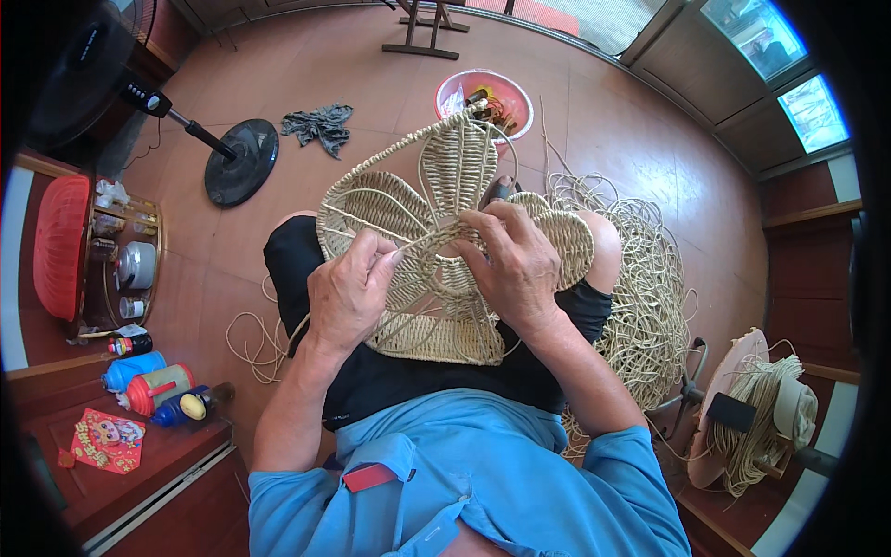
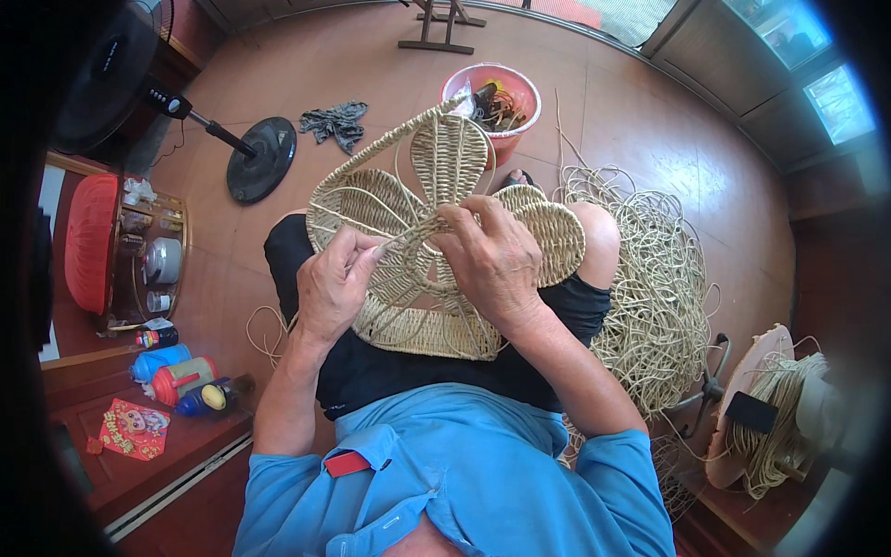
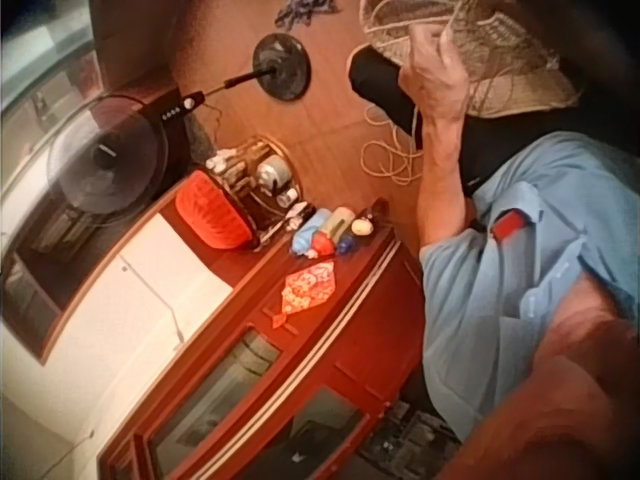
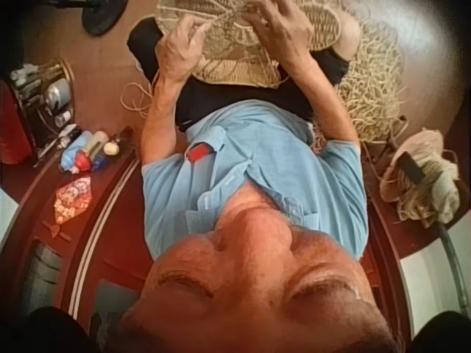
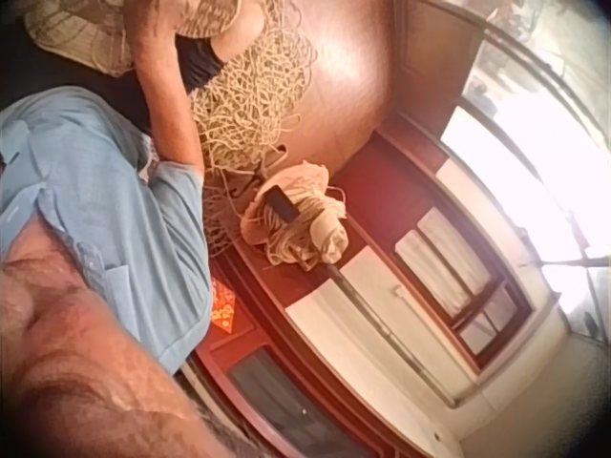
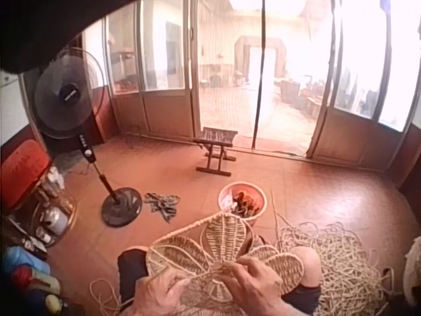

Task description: Weaving straw strands into a decorative flower-shaped frame.

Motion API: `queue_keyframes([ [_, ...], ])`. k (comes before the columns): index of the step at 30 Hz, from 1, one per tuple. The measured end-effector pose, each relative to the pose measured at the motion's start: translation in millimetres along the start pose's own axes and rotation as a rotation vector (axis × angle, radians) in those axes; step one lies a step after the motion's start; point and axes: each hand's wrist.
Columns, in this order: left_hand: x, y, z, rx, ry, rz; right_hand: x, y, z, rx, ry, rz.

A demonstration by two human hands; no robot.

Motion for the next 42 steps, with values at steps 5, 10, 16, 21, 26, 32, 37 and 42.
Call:
queue_keyframes([
  [5,5,6,-4,0.081,-0.048,0.061,2,-4,5,-0.007,0.031,-0.029],
  [10,6,12,-5,0.112,-0.082,0.058,2,-5,7,-0.002,0.047,-0.036],
  [16,-7,12,0,0.089,-0.125,-0.001,1,-3,2,-0.005,0.053,-0.003],
  [21,-7,20,6,0.142,-0.143,-0.01,3,-4,-5,0.018,0.045,-0.018],
  [26,-4,24,30,0.118,-0.189,-0.013,10,-10,-11,-0.077,0.107,0.005],
  [32,3,29,60,-0.035,-0.275,-0.063,16,-18,-11,-0.095,0.104,0.068],
  [37,21,60,49,-0.197,-0.083,0.035,20,-23,-9,0.005,0.017,0.092],
  [42,35,64,32,0.543,-0.283,0.727,20,-23,-10,0.055,-0.02,0.077],
])
Point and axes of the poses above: each hand's wrist, its own x-axis towards the middle knuckle, its own y-axis out of the back of the hand, z = x × y, and after that the axes turned 9 degrees about -z, right-handed
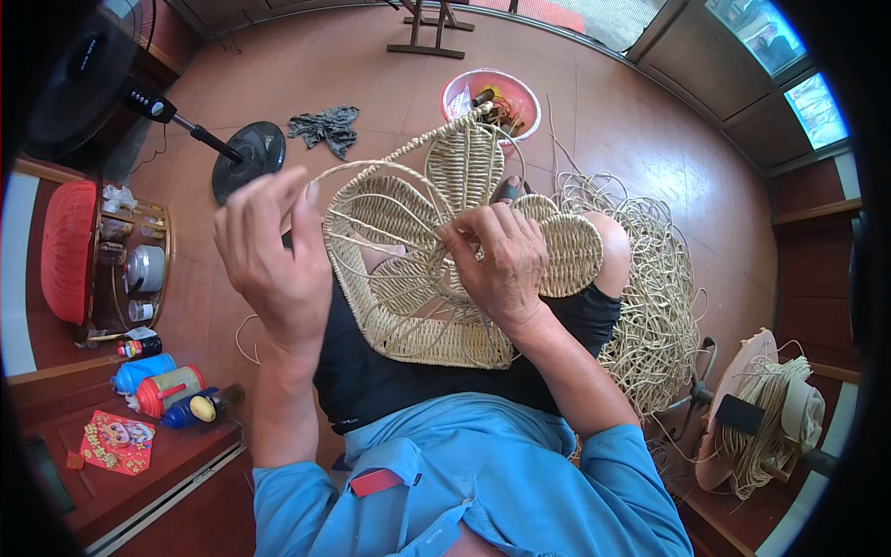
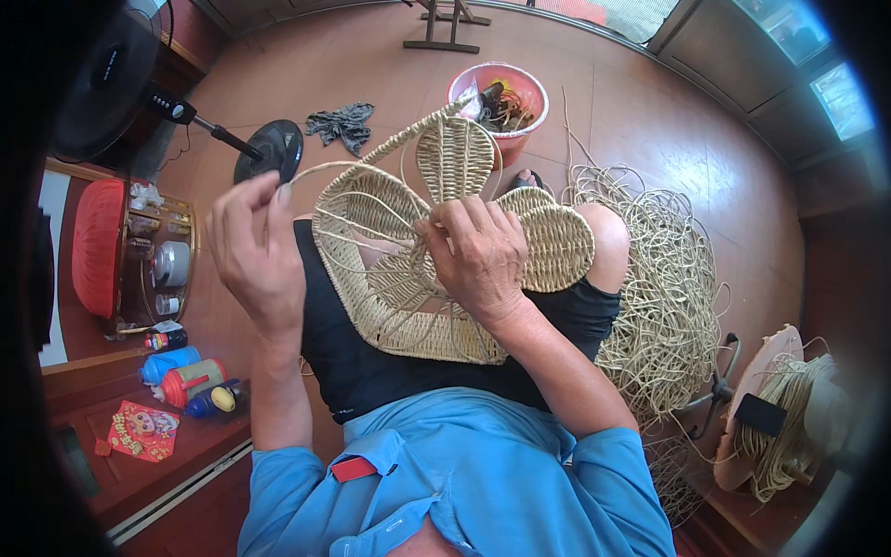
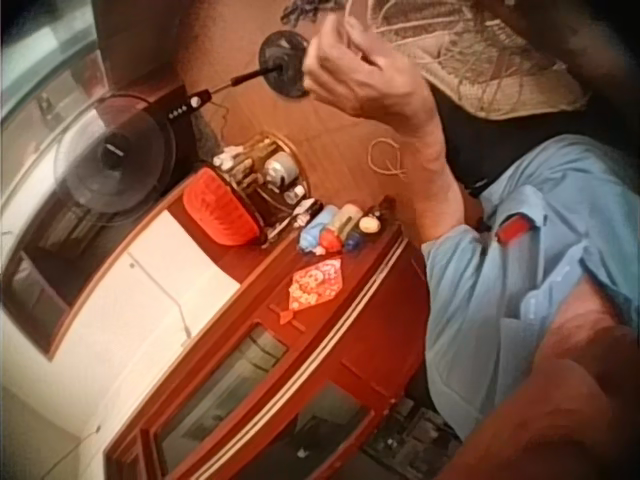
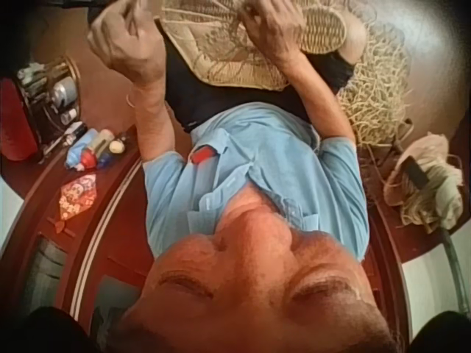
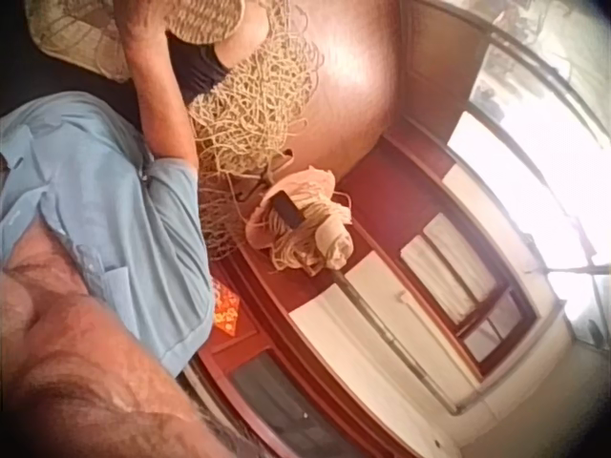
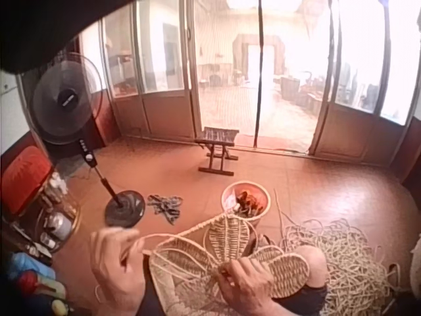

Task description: Weaving straw strands into a decorative flower-shaped frame.

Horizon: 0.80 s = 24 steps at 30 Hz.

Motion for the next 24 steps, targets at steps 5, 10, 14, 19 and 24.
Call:
queue_keyframes([
  [5,-51,-18,31,-0.523,0.114,-0.359,-2,-2,-1,-0.042,0.031,0.053],
  [10,-55,-53,36,-0.589,0.158,-0.419,-4,-5,1,-0.062,0.053,0.067],
  [14,-37,-68,43,-0.771,0.311,-0.506,-5,-6,1,-0.065,0.069,0.057],
  [19,-26,-79,49,-0.93,0.478,-0.611,-9,-6,0,-0.081,0.06,0.029],
  [24,-36,-75,45,-0.772,0.394,-0.602,-8,-5,0,-0.071,0.061,0.031],
])
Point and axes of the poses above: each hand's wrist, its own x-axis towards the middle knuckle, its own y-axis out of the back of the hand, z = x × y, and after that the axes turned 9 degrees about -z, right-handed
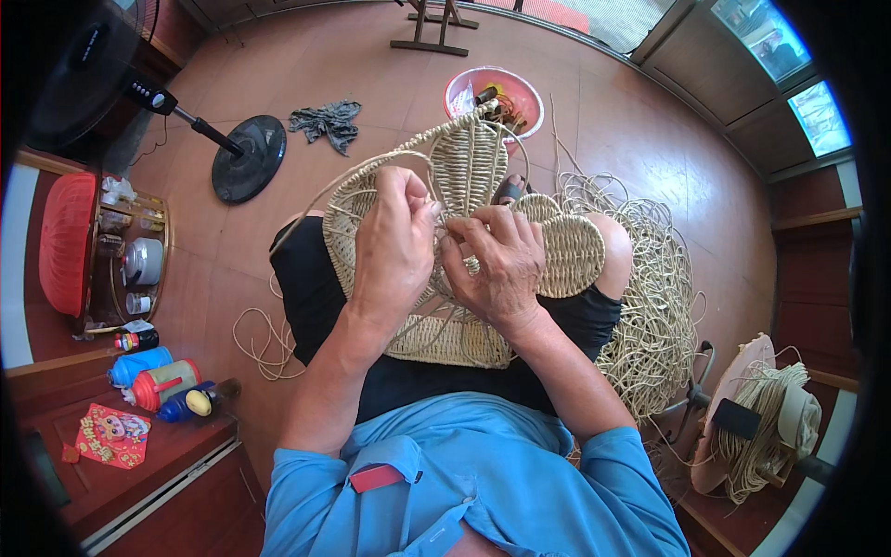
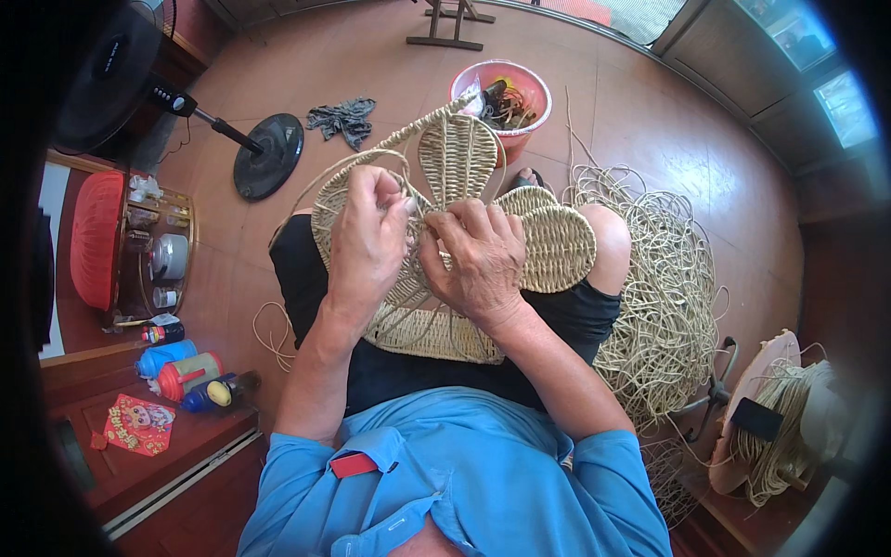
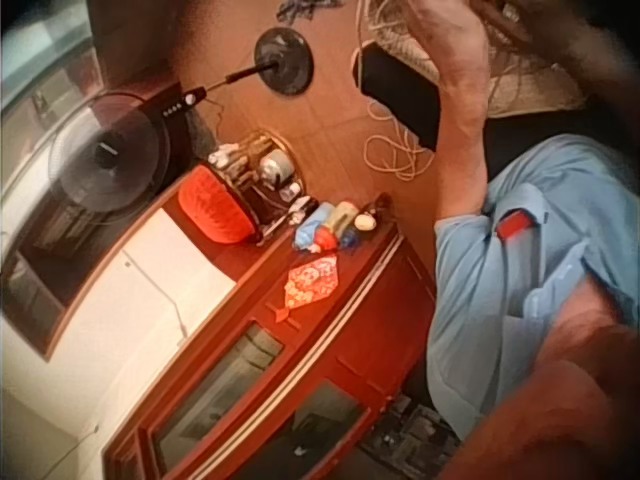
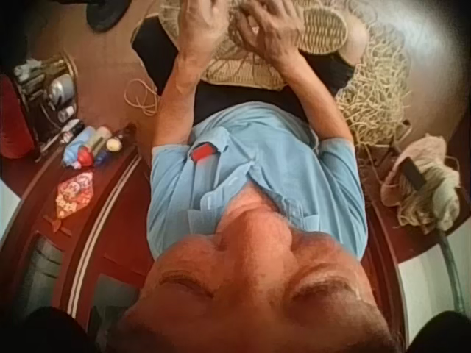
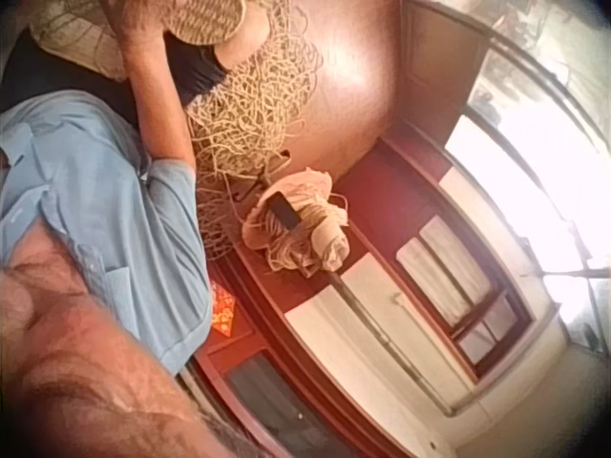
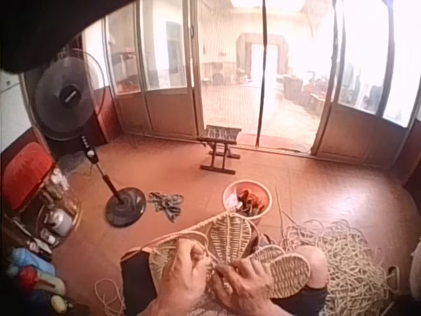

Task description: Weaving straw strands into a decorative flower-shaped frame.

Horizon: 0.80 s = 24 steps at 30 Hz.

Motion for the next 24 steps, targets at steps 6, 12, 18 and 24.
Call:
queue_keyframes([
  [6,-49,7,14,-0.793,0.236,-0.115,3,2,-4,-0.026,-0.015,-0.023],
  [12,-107,78,-15,-0.873,0.305,0.114,6,-4,-5,-0.109,-0.029,-0.024],
  [18,-212,217,-168,-0.744,0.632,0.501,7,-10,-4,-0.119,-0.055,0.025],
  [24,-462,391,-300,-0.346,1.156,0.671,6,-9,-2,-0.101,-0.039,0.036],
])
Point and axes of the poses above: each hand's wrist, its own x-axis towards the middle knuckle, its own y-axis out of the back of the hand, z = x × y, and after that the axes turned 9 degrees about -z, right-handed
